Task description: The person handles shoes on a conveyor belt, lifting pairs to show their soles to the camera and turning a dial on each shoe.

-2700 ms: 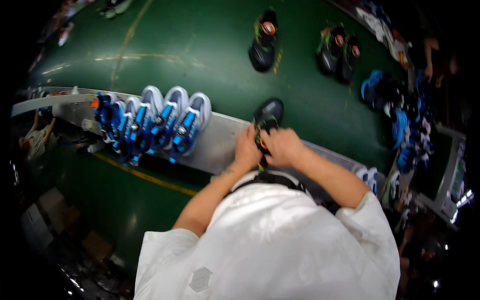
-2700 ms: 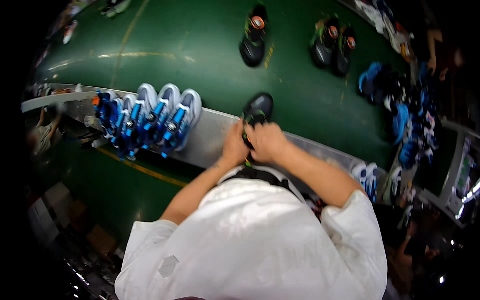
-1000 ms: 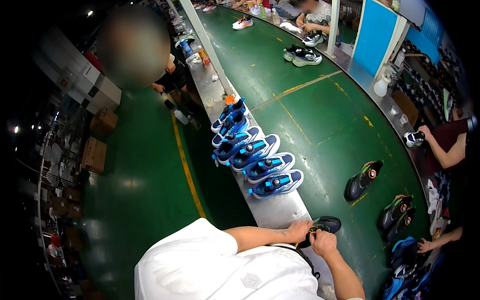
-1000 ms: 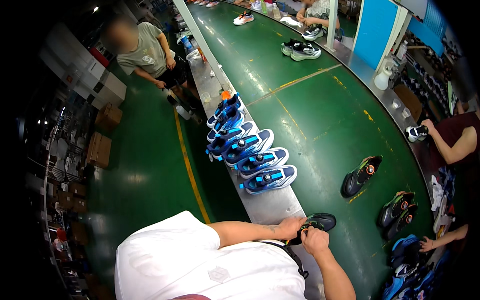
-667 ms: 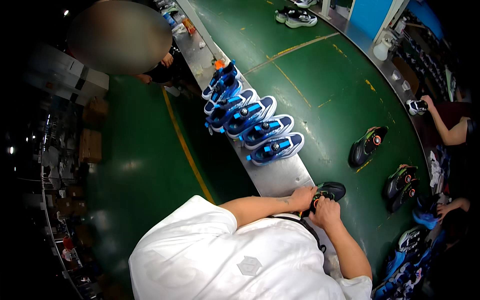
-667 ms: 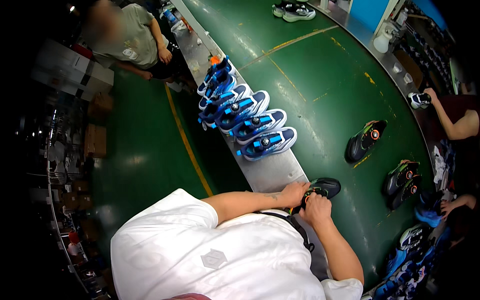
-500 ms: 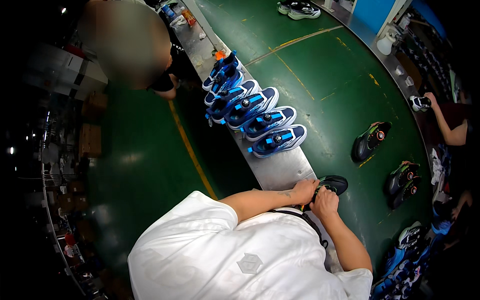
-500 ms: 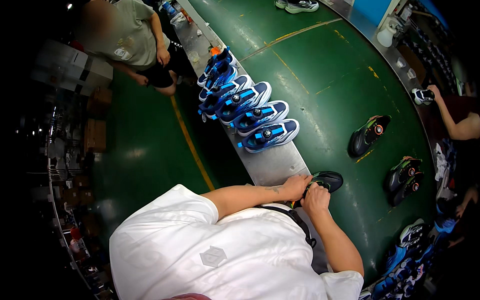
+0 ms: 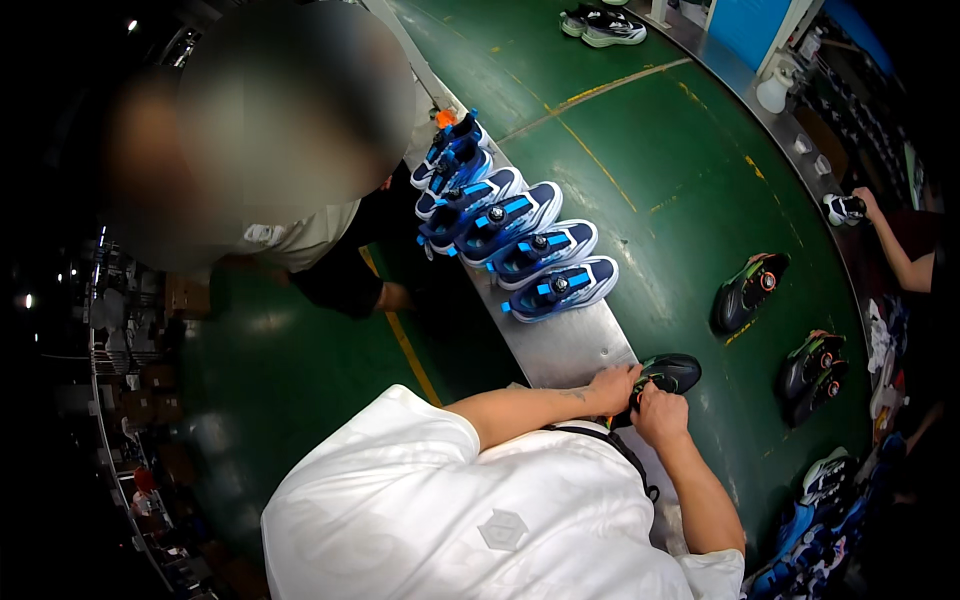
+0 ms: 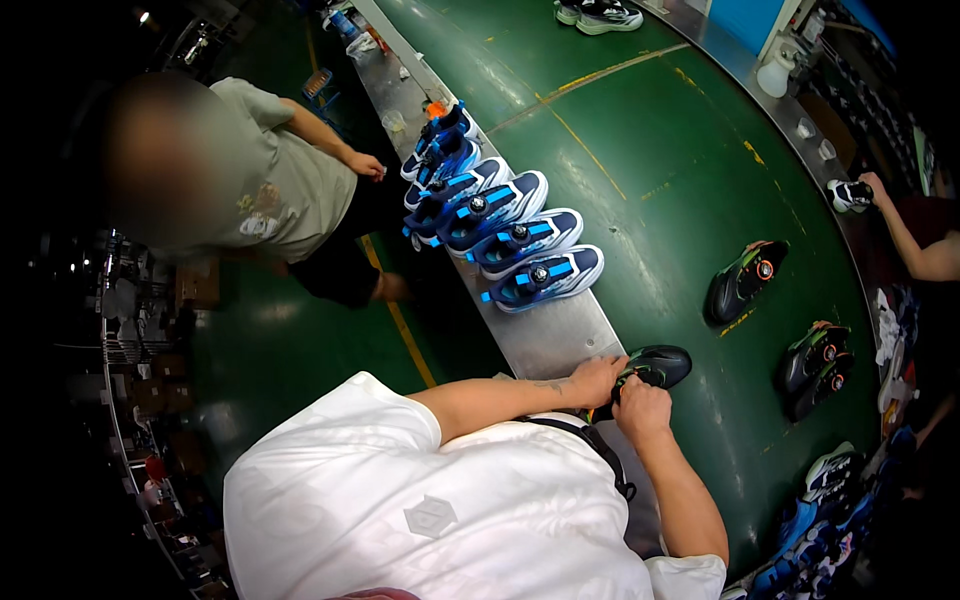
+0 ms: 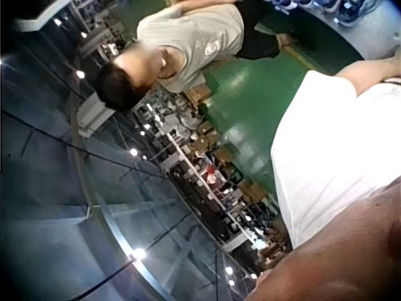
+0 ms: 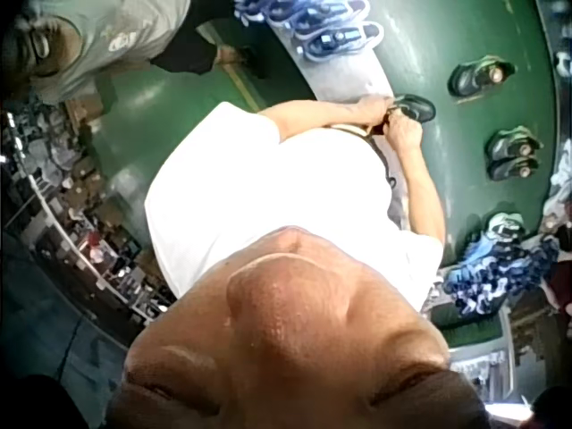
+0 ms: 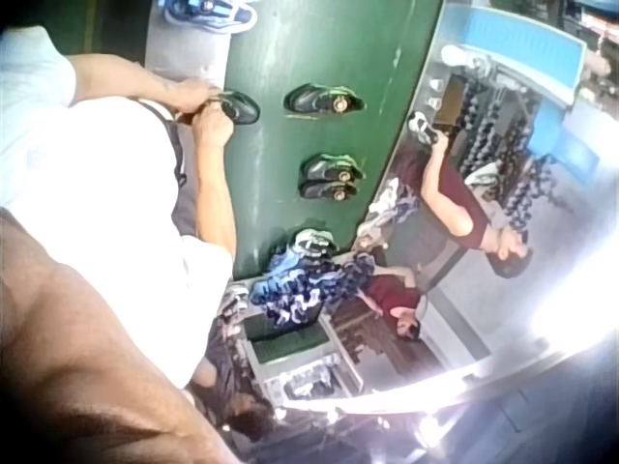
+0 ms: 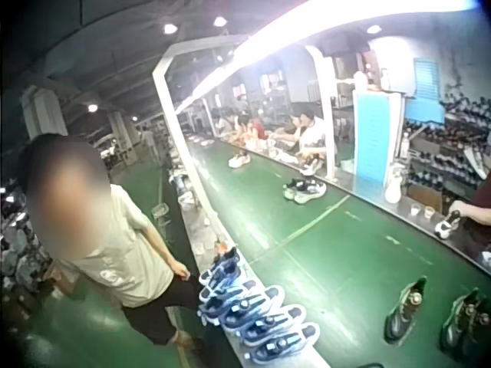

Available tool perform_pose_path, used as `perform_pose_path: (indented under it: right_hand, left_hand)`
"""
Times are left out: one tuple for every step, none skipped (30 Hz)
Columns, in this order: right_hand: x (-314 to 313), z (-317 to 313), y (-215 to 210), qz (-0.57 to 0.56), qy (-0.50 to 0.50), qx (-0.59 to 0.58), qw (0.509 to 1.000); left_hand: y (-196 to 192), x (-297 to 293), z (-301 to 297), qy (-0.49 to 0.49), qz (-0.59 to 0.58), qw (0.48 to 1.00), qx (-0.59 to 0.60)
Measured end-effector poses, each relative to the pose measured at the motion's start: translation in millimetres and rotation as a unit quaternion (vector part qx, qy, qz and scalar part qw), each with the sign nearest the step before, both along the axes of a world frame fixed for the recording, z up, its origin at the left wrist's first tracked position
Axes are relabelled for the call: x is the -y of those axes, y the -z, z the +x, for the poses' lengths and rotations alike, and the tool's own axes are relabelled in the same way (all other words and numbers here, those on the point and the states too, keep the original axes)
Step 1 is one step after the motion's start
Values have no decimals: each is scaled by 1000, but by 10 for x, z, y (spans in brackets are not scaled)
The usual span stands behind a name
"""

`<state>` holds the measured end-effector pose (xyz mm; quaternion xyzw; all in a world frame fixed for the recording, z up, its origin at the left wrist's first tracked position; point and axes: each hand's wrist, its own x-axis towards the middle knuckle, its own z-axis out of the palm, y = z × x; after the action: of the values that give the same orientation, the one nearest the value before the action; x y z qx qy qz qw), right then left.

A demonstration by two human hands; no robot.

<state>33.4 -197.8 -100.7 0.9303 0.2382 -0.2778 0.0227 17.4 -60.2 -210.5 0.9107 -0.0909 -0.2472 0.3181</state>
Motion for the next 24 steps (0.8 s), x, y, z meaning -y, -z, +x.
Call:
perform_pose_path:
  right_hand:
    - [36,56,-142,2,9,-17,1000]
    - [62,88,-208,5,17,-35,999]
    - [191,122,-160,33,49,-38,998]
    - [321,159,-132,72,99,-40,992]
    - [425,199,-177,91,168,-27,981]
    - [534,224,-220,109,236,-13,965]
    - [701,202,-124,120,275,26,953]
    - [872,160,6,130,315,65,938]
    - [1024,122,123,143,346,68,925]
    - [1105,91,164,162,366,41,915]
    - [1174,52,192,179,388,15,904]
    - [1259,-14,253,198,410,-10,890]
    - [1416,-122,512,295,399,-43,867]
    - [1447,-222,520,319,470,-145,810]
    - [1449,-303,543,339,532,-243,737]
    - [1413,-323,521,359,580,-335,650]
    - [1348,-373,407,369,560,-326,666]
    - [1268,-392,376,371,555,-313,676]
    - [1240,-428,330,371,557,-293,683]
    - [1266,-481,281,367,564,-270,689]
    - [1319,-540,254,380,582,-257,671]
    - [1372,-575,238,393,597,-245,654]
    - [1463,-590,231,408,606,-238,640]
    - [1616,-622,243,401,621,-230,633]
  left_hand:
    - [5,24,17,10,8,1000,-4]
    - [21,45,30,20,15,1000,-9]
    - [39,47,36,18,18,1000,-5]
    - [145,52,27,15,19,1000,-5]
    - [178,30,55,31,2,999,-13]
    - [215,-15,82,46,-15,999,-21]
    - [188,-69,103,43,-64,997,-2]
    - [151,-131,164,91,-76,993,-7]
    - [124,-211,201,117,-120,986,4]
    - [94,-296,235,143,-163,976,14]
    - [-44,-381,273,156,-185,970,17]
    - [-167,-447,319,170,-206,964,20]
    - [-63,-480,344,200,-223,954,21]
    - [-175,-497,430,233,-191,953,-22]
    - [-295,-498,472,249,-188,949,-48]
    - [-403,-504,528,264,-182,945,-69]
    - [-426,-474,575,284,-166,941,-79]
    - [-442,-492,613,289,-163,940,-83]
    - [-455,-483,646,302,-165,935,-86]
    - [-456,-445,670,319,-172,928,-89]
    - [-562,-399,688,304,-183,931,-87]
    - [-695,-379,729,287,-193,934,-85]
    - [-741,-369,772,234,-217,941,-113]
    - [-747,-371,810,179,-237,944,-142]
